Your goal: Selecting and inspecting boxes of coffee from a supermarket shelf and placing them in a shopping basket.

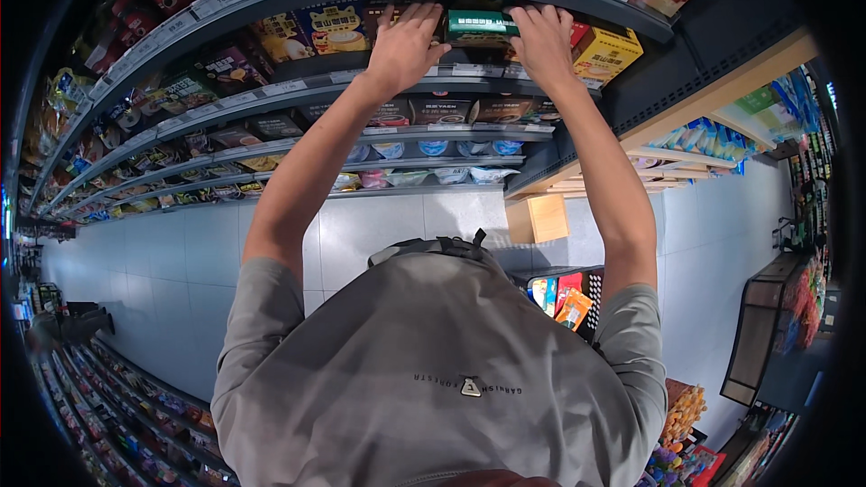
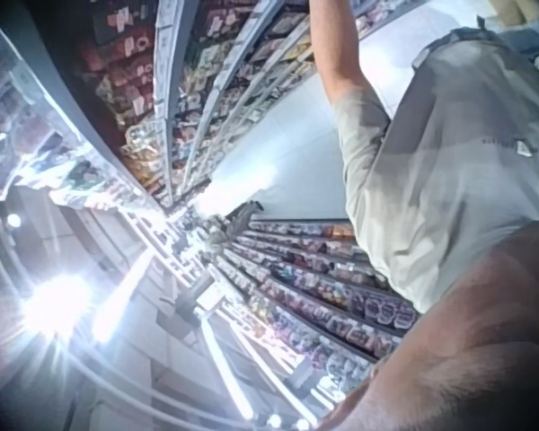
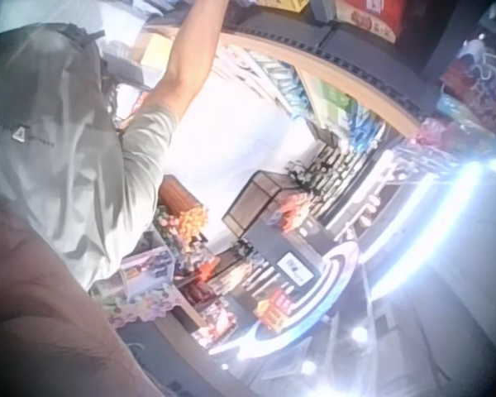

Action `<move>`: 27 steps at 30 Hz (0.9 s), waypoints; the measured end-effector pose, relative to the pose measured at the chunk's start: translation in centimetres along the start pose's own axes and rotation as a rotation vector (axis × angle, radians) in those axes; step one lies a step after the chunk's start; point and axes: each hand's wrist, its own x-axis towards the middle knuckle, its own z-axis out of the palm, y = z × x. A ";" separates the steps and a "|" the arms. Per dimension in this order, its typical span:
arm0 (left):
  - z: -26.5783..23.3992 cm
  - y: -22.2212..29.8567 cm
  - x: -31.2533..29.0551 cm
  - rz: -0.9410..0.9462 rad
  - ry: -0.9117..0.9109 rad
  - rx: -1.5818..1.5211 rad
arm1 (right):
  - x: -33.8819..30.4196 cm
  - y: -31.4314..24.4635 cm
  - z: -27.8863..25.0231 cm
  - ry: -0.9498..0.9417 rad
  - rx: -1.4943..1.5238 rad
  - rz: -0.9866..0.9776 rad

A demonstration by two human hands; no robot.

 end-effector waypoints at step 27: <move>2.0 1.2 6.5 0.048 -0.199 0.129 | 1.8 2.2 6.4 0.080 -0.115 0.093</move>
